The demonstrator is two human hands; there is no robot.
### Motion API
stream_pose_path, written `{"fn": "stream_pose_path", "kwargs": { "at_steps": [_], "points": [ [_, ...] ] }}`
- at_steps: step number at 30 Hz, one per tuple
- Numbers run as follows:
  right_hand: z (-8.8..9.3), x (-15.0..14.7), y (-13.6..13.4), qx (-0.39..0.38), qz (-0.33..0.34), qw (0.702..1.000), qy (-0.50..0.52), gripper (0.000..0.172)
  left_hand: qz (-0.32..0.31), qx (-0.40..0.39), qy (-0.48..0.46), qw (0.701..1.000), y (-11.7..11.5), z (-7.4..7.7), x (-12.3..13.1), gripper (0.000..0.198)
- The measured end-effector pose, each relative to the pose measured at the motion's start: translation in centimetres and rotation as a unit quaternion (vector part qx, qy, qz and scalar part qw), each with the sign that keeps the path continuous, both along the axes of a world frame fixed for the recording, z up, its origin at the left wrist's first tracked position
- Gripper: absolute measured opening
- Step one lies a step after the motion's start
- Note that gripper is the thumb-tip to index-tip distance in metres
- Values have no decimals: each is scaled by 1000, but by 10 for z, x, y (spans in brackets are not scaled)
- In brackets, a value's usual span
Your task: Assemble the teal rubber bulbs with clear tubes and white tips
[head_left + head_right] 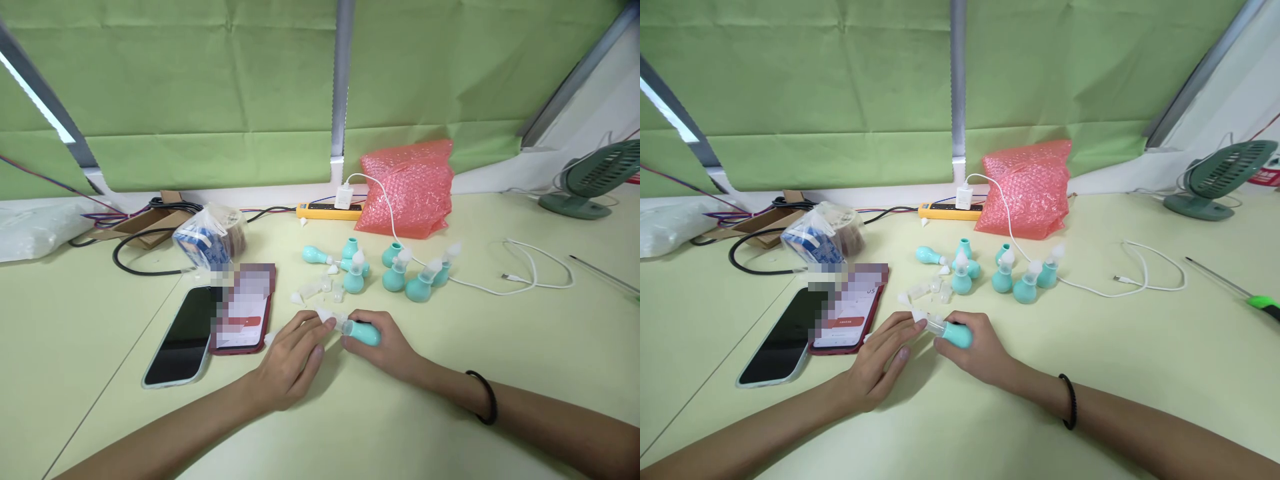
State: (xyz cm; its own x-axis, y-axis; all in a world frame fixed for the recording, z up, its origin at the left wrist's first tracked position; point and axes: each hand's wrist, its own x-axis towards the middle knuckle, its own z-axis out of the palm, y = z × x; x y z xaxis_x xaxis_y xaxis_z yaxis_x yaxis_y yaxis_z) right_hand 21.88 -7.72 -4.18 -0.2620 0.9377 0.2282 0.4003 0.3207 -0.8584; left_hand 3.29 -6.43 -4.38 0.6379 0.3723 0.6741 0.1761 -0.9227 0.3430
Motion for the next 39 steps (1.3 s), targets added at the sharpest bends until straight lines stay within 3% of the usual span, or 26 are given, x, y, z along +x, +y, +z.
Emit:
{"fn": "stream_pose_path", "kwargs": {
  "at_steps": [12,19,26,34,39],
  "points": [
    [1,-2,-2,31,8,999,-27,11,25,-69,-9,997,-2,-5,-4,28],
    [1,-2,-3,78,18,996,-47,7,61,-169,-58,982,-2,-5,-1,39],
    [1,-2,-2,89,11,995,-49,9,71,-250,-82,962,-4,-1,0,17],
    [-1,-1,-4,90,21,994,-55,6,80,-285,-78,952,-3,2,0,11],
    [2,-2,-6,116,44,991,-42,4,55,-246,-32,967,-2,8,-1,18]
  ]
}}
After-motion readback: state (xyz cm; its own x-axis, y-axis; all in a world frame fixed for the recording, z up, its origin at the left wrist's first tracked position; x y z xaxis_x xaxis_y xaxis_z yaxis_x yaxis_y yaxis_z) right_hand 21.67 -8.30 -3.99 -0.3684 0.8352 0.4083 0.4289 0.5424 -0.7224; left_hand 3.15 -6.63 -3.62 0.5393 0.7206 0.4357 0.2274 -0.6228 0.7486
